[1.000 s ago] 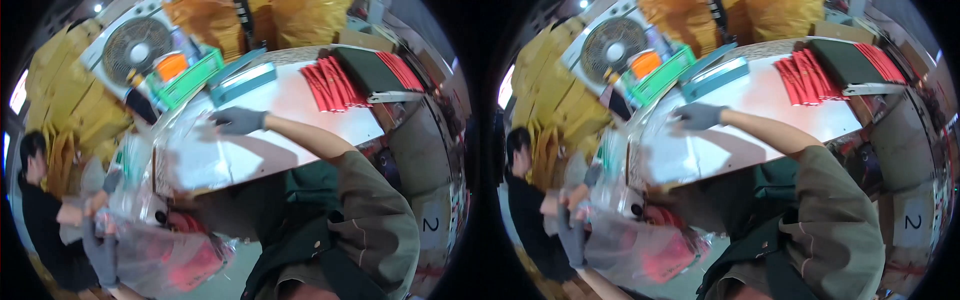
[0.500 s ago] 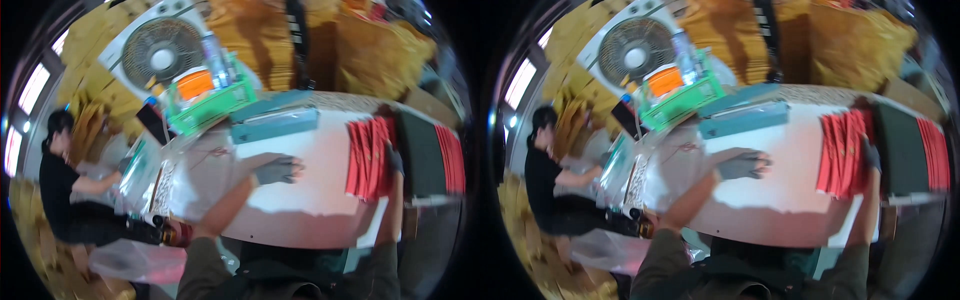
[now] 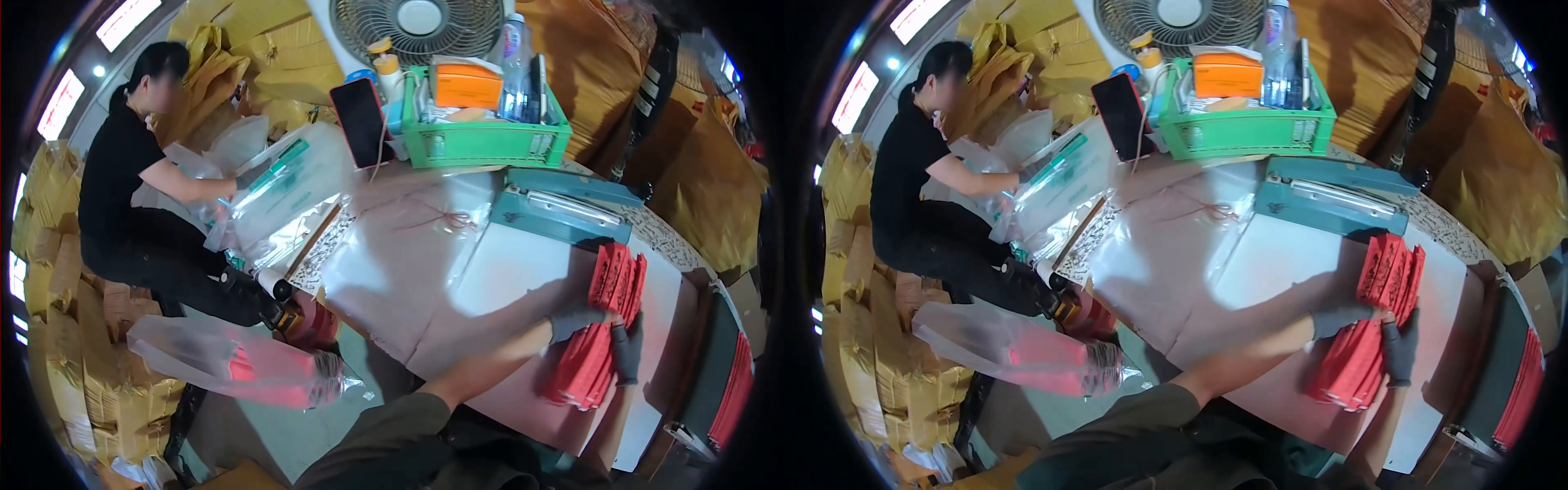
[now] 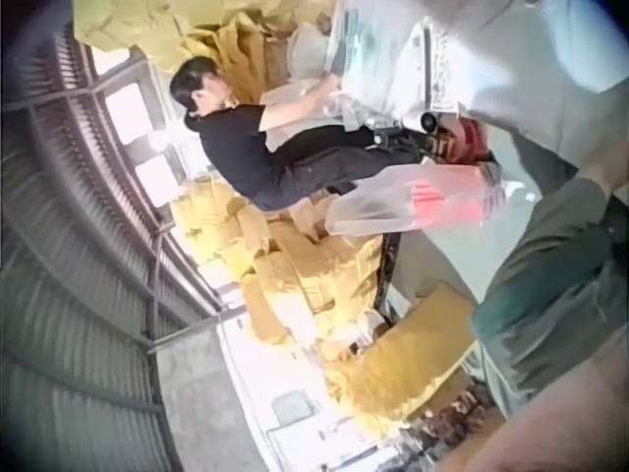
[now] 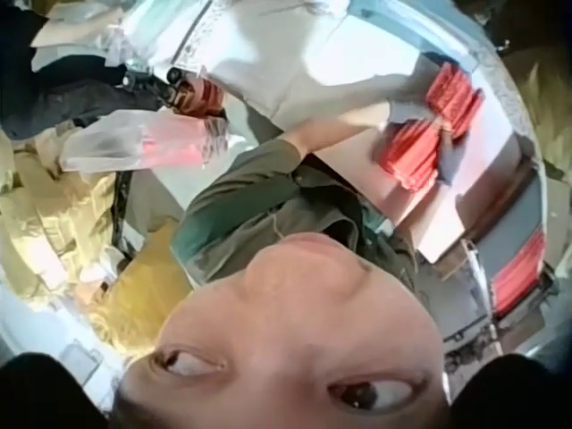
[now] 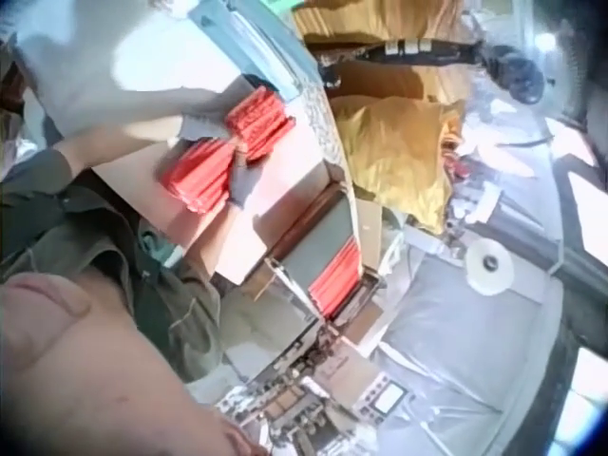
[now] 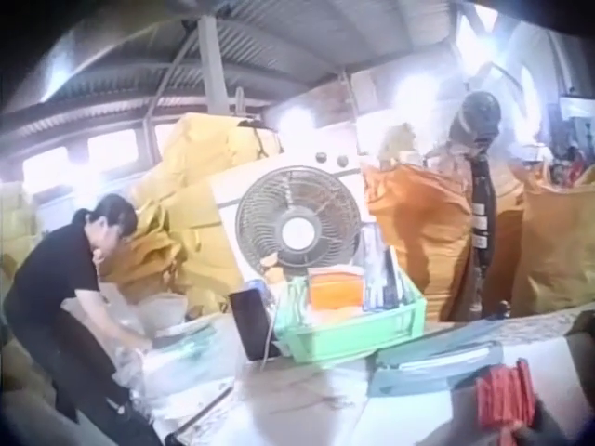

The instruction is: The person is packaging bundles of red items into clear plastic bags and sealing them with a heat sealer.

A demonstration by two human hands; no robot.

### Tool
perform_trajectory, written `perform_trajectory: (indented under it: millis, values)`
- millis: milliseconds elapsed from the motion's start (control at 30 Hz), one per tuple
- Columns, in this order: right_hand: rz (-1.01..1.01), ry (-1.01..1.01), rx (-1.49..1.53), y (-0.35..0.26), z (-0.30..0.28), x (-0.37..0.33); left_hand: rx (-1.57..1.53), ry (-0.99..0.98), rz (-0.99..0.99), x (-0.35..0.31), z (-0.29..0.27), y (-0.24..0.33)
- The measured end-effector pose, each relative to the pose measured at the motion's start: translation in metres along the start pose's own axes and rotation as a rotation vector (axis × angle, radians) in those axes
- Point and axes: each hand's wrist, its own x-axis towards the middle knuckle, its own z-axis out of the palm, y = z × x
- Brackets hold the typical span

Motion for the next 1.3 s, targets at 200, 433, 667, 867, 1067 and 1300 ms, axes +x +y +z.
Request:
perform_trajectory:
  millis: [200, 433, 667, 867, 1067, 1300]
  values:
    - [0.081, -0.254, 0.422, -0.060, 0.062, -0.055, -0.366, -0.027, -0.114, -0.101, -0.035, 0.017]
    - [0.154, -0.374, 0.546, -0.102, 0.106, -0.109, -0.363, 0.120, -0.038, -0.193, -0.057, 0.033]
    - [0.226, -0.682, 0.483, -0.068, 0.069, -0.204, -0.232, 0.066, -0.083, -0.265, -0.035, -0.017]
    - [0.133, -0.598, 0.459, -0.076, 0.064, -0.240, 0.172, 0.124, -0.071, -0.272, 0.006, 0.008]
    - [-0.474, -0.064, 0.219, -0.088, 0.045, -0.157, 0.441, 0.186, 0.466, -0.234, 0.018, 0.103]
    - [-0.285, -0.390, 0.305, -0.138, 0.026, -0.115, 0.405, -0.050, 0.615, -0.200, -0.005, 0.093]
